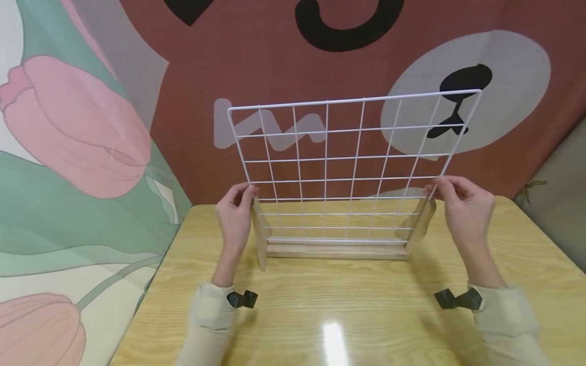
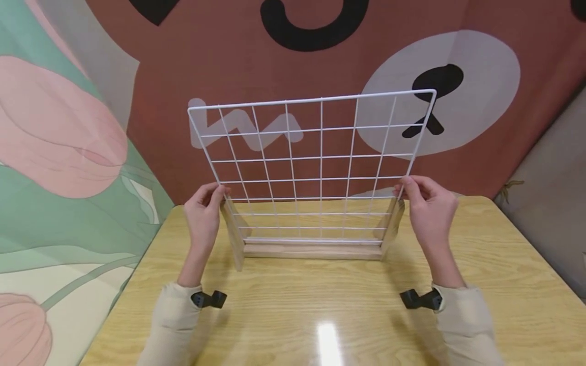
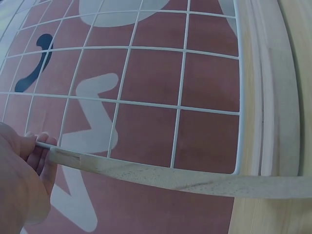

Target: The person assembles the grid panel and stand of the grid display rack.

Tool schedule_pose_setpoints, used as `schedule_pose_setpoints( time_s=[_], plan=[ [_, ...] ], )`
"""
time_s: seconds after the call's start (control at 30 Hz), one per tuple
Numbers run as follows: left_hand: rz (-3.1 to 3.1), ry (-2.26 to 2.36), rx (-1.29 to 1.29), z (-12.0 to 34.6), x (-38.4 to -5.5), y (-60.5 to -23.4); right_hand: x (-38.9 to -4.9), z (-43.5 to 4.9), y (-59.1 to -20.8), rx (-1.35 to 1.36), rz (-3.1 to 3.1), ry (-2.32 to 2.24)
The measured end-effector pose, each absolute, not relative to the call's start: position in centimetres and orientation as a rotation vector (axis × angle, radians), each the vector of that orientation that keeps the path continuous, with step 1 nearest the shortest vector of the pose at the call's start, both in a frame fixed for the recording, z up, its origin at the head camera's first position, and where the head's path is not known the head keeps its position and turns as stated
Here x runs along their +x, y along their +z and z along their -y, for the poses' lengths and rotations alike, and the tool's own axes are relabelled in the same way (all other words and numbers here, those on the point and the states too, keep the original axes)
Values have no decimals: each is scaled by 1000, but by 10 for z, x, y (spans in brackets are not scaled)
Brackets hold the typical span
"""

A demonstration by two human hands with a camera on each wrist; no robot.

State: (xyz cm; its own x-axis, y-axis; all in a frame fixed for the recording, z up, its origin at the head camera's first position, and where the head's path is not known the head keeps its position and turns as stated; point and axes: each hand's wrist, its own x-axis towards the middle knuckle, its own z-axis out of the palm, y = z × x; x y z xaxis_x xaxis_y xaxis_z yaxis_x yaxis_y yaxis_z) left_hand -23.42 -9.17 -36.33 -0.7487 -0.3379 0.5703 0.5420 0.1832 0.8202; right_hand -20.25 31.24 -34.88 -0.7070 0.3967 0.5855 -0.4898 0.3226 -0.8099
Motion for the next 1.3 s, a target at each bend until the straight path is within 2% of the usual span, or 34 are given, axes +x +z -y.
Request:
schedule_pose_setpoints(
  time_s=[0.4,1.3],
  plan=[
    [1766,-1632,-231,88,-229,-366,-197,-310,-354,100,1671,1532],
    [1697,-1644,-182,95,-200,-361,-173,-293,-341,2,1838,1279]
  ],
)
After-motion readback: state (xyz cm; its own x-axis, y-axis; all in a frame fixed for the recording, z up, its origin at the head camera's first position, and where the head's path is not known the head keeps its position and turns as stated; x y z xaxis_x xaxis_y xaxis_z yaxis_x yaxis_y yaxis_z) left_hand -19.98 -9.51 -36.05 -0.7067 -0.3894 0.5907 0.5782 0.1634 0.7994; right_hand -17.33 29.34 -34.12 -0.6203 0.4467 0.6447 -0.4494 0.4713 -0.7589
